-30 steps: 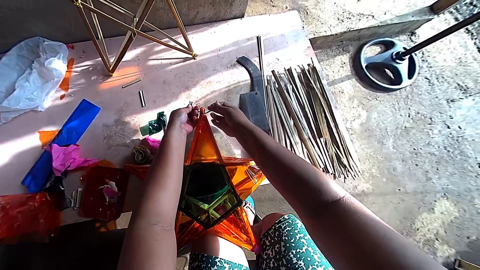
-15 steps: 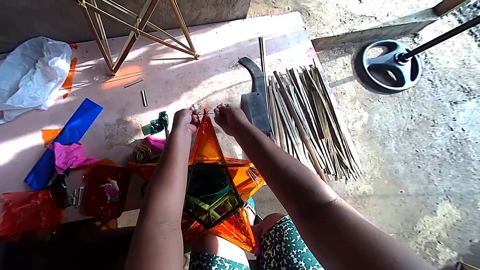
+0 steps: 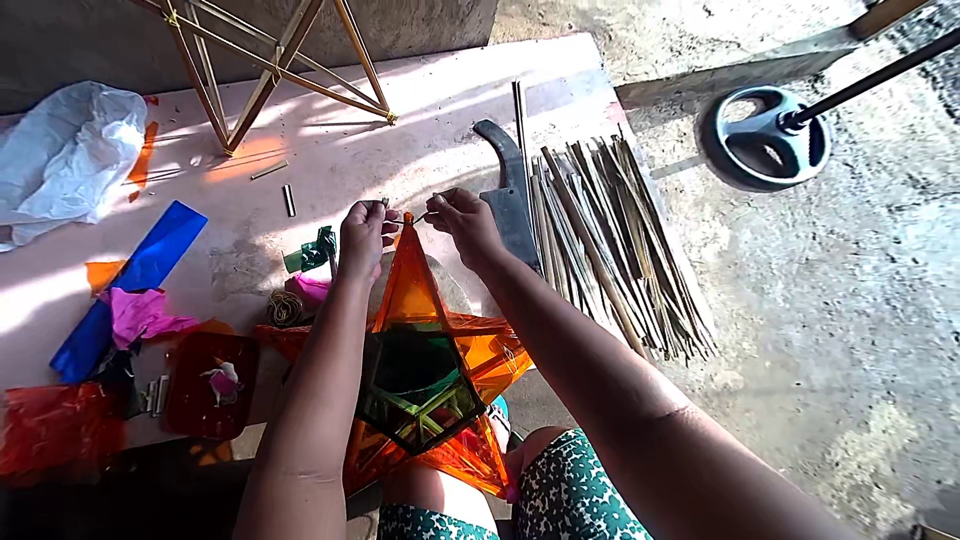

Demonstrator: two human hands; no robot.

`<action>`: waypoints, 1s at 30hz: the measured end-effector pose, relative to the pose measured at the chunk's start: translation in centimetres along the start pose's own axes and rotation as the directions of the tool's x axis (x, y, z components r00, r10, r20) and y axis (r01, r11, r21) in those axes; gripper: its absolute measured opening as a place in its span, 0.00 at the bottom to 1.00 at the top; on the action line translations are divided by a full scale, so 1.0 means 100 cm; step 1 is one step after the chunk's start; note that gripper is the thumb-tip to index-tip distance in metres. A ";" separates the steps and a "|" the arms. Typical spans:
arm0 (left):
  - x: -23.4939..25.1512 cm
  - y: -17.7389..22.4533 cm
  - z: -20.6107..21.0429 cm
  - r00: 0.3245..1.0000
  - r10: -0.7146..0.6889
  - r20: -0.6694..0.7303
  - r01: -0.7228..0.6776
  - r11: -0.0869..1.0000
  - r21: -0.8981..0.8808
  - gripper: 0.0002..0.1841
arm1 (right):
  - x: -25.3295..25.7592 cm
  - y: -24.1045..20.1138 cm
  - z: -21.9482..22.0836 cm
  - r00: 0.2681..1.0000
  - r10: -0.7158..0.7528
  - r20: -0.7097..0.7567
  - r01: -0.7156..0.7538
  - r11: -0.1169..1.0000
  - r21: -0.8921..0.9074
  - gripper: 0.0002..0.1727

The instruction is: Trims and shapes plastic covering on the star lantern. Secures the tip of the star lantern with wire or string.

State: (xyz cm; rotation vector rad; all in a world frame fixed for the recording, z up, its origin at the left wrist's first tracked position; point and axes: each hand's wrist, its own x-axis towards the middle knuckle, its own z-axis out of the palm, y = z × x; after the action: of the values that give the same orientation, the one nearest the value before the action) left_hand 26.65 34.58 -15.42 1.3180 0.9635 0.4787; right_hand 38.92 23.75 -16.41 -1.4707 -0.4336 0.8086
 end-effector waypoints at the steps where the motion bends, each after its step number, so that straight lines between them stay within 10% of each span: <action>1: 0.000 0.002 -0.001 1.000 0.014 0.001 -0.014 1.000 0.013 0.09 | 0.001 -0.002 0.000 1.000 -0.019 0.010 0.019 1.000 -0.025 0.09; 30: 0.011 0.049 -0.003 0.955 0.064 0.288 -0.074 0.997 0.024 0.03 | 0.022 -0.055 0.007 0.949 -0.207 0.238 0.283 0.890 -0.358 0.04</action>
State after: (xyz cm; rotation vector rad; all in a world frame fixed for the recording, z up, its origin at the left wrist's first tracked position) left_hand 28.05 36.70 -11.13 1.4108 0.6884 0.3127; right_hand 41.05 26.33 -11.50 -1.6620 -0.9557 0.6866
